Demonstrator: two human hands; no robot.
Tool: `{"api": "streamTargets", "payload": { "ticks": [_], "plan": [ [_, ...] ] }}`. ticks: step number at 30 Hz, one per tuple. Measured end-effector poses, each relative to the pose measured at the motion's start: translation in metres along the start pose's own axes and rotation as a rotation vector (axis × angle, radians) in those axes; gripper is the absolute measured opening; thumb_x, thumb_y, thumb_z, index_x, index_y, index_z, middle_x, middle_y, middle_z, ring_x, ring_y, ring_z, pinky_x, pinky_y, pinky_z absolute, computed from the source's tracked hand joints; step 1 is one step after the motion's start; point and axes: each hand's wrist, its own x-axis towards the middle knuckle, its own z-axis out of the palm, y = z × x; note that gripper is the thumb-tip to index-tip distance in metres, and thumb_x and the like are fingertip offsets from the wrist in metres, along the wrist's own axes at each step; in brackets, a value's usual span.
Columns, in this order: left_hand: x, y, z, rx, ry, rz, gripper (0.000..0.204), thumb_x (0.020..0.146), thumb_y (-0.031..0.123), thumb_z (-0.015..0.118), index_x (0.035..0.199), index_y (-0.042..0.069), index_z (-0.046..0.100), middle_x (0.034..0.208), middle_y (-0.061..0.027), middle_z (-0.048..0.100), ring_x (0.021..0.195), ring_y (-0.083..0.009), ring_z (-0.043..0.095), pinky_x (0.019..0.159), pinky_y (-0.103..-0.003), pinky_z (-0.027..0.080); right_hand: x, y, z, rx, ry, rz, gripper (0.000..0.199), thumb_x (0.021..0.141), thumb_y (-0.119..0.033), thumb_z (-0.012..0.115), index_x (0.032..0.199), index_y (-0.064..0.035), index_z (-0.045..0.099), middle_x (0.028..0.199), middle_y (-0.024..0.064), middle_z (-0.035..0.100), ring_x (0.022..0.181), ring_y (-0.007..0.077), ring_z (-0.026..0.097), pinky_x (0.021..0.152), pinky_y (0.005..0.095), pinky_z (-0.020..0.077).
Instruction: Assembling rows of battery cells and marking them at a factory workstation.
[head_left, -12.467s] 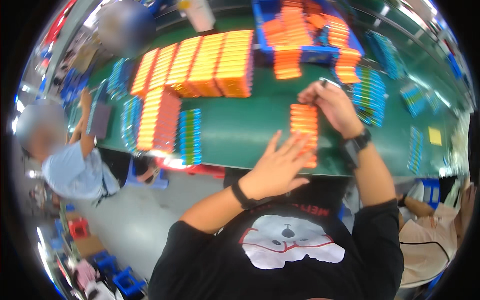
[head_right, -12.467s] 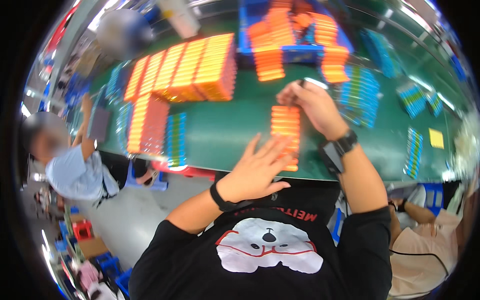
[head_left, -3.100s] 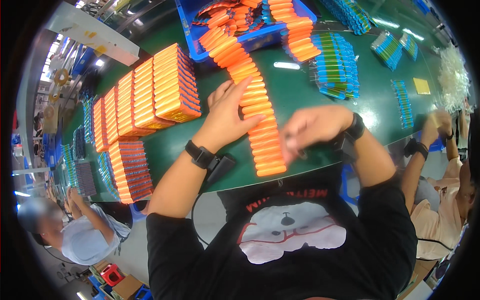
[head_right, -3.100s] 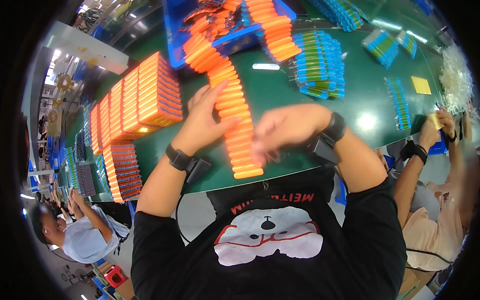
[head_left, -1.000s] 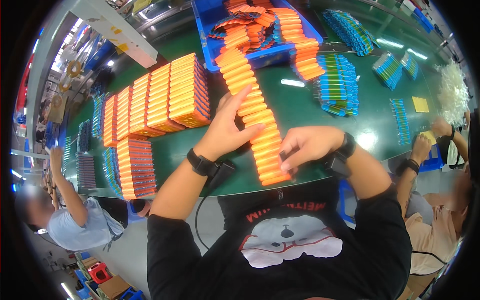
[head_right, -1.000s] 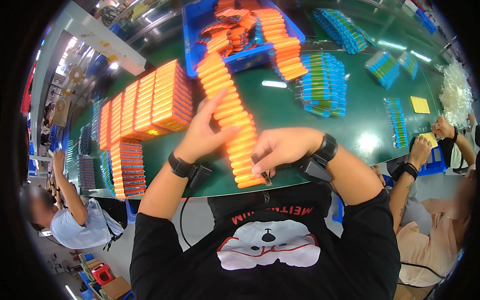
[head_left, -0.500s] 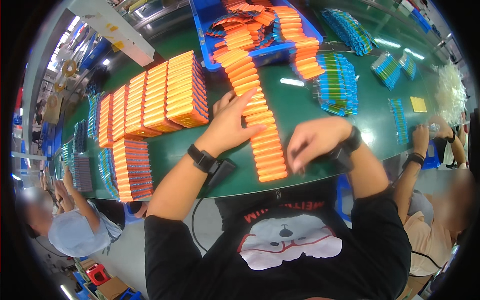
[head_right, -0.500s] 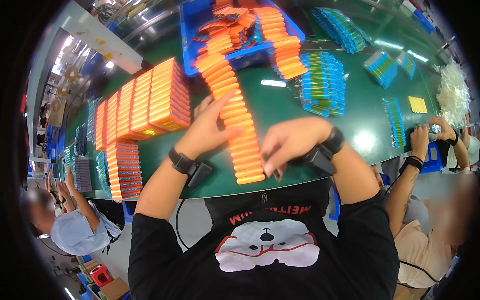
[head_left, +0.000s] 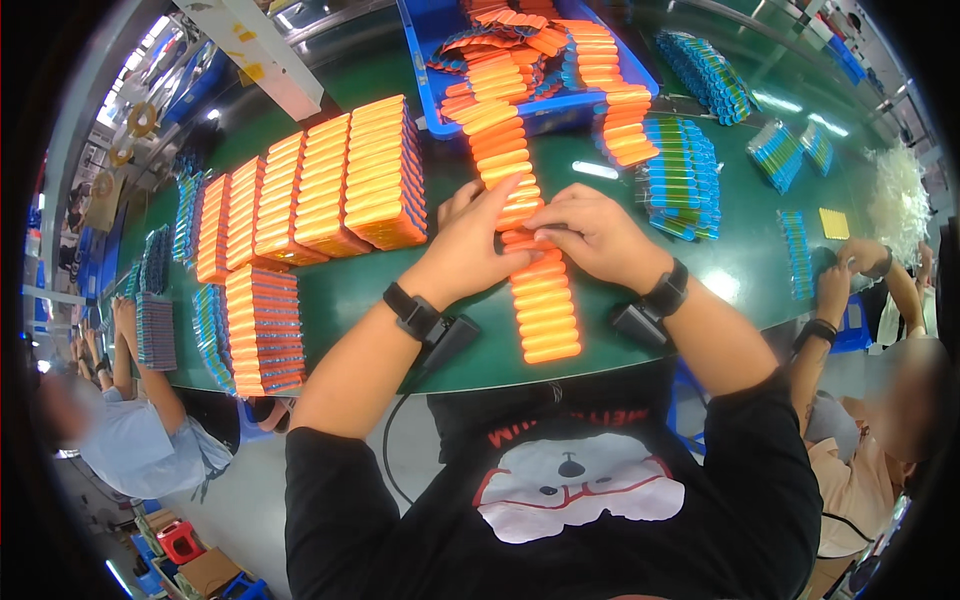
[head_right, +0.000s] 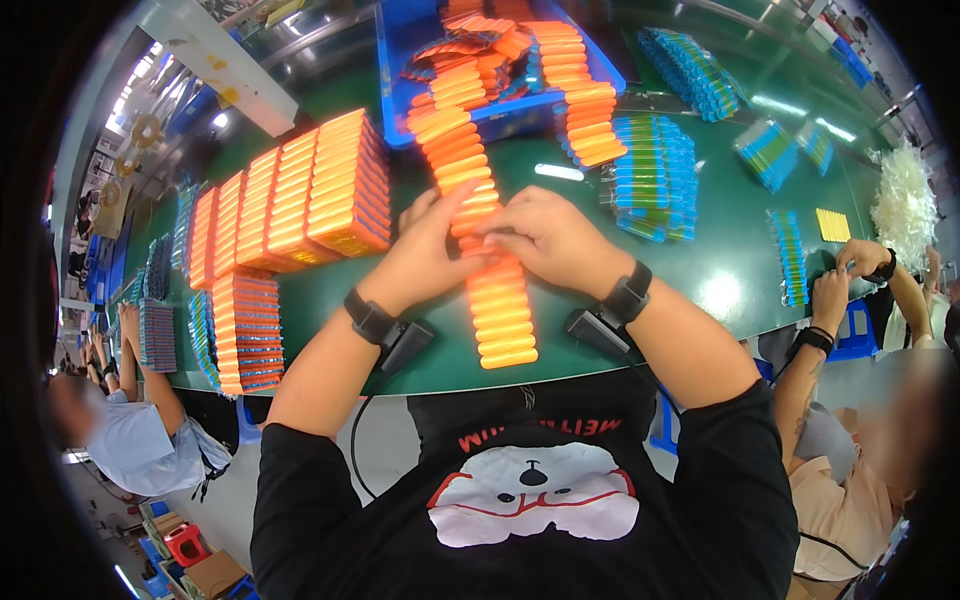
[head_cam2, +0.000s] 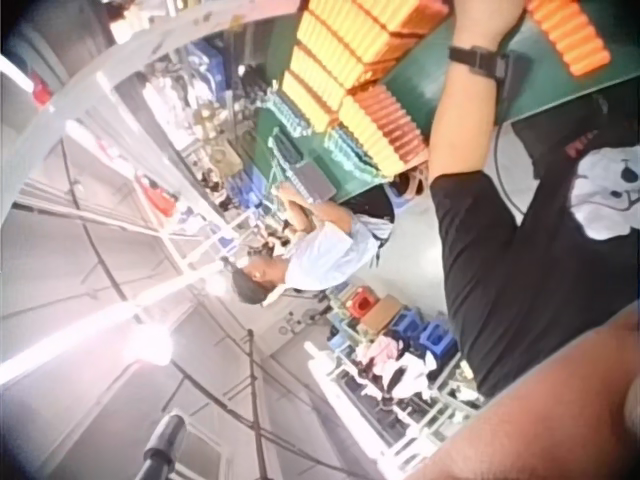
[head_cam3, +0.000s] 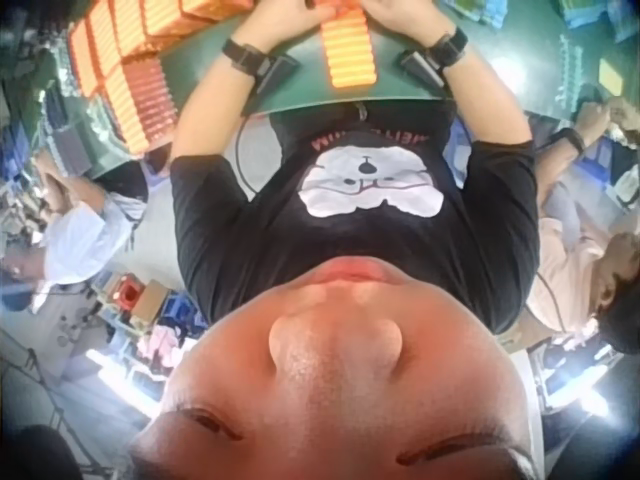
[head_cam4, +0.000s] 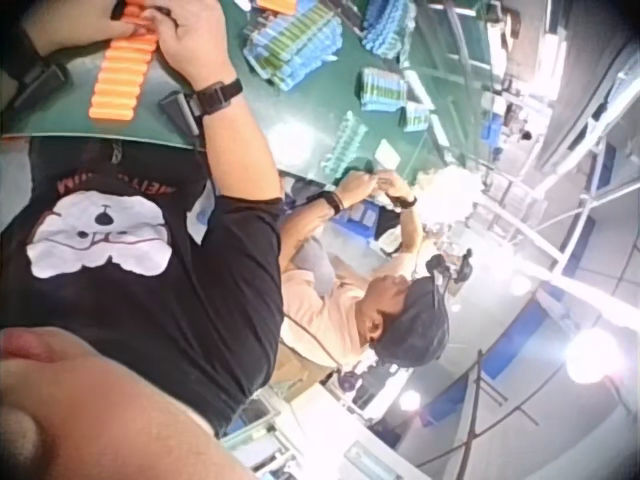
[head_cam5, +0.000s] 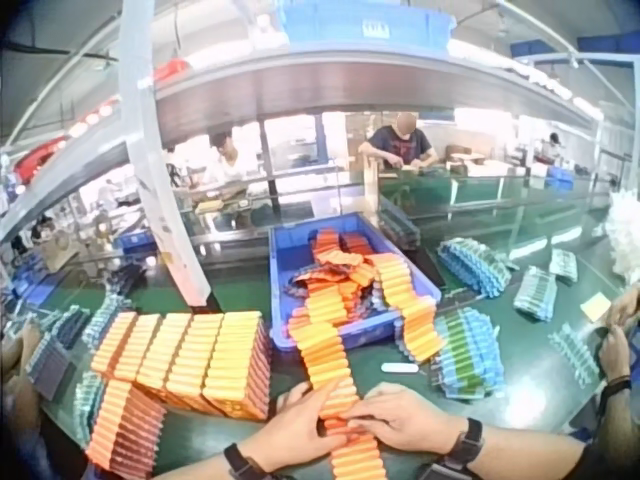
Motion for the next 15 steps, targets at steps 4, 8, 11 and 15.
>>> {"api": "streamTargets", "payload": {
  "ticks": [4,8,11,15],
  "plan": [
    [-0.002,0.0,0.002,0.019,0.005,-0.023,0.094,0.075,0.039,0.085,0.154,0.016,0.038,0.142,-0.0346,0.045,0.136,-0.0516,0.036,0.112,-0.053,0.033,-0.005,0.001,-0.011,-0.076,0.026,0.058,0.015,0.088,-0.011,0.072,0.103,-0.0073,0.075,0.091,0.0099,0.07,0.088,0.0289,0.063,0.079,0.0397,0.0514],
    [-0.003,0.0,0.003,0.076,0.068,0.011,0.09,0.076,0.033,0.085,0.153,0.018,0.041,0.136,-0.0231,0.049,0.129,-0.0434,0.045,0.111,-0.048,0.036,-0.009,0.0,-0.022,-0.118,0.03,0.123,0.013,0.088,-0.005,0.072,0.101,-0.0047,0.074,0.092,0.0095,0.07,0.089,0.0276,0.063,0.078,0.0357,0.0519],
    [-0.001,0.0,0.001,0.019,0.009,-0.001,0.095,0.075,0.038,0.085,0.154,0.017,0.037,0.142,-0.0355,0.043,0.137,-0.0518,0.036,0.113,-0.053,0.033,-0.011,0.003,-0.012,0.021,0.064,0.12,0.015,0.09,-0.011,0.071,0.103,-0.0064,0.074,0.091,0.0106,0.07,0.089,0.0293,0.064,0.078,0.0381,0.0515],
    [-0.001,-0.005,0.003,0.046,0.02,0.009,0.096,0.075,0.039,0.086,0.154,0.016,0.037,0.141,-0.0353,0.044,0.135,-0.0516,0.037,0.112,-0.052,0.033,-0.001,0.0,0.004,0.006,0.024,0.01,0.017,0.09,-0.01,0.07,0.106,-0.0078,0.075,0.091,0.01,0.069,0.091,0.028,0.063,0.079,0.0376,0.0519]
  ]
}}
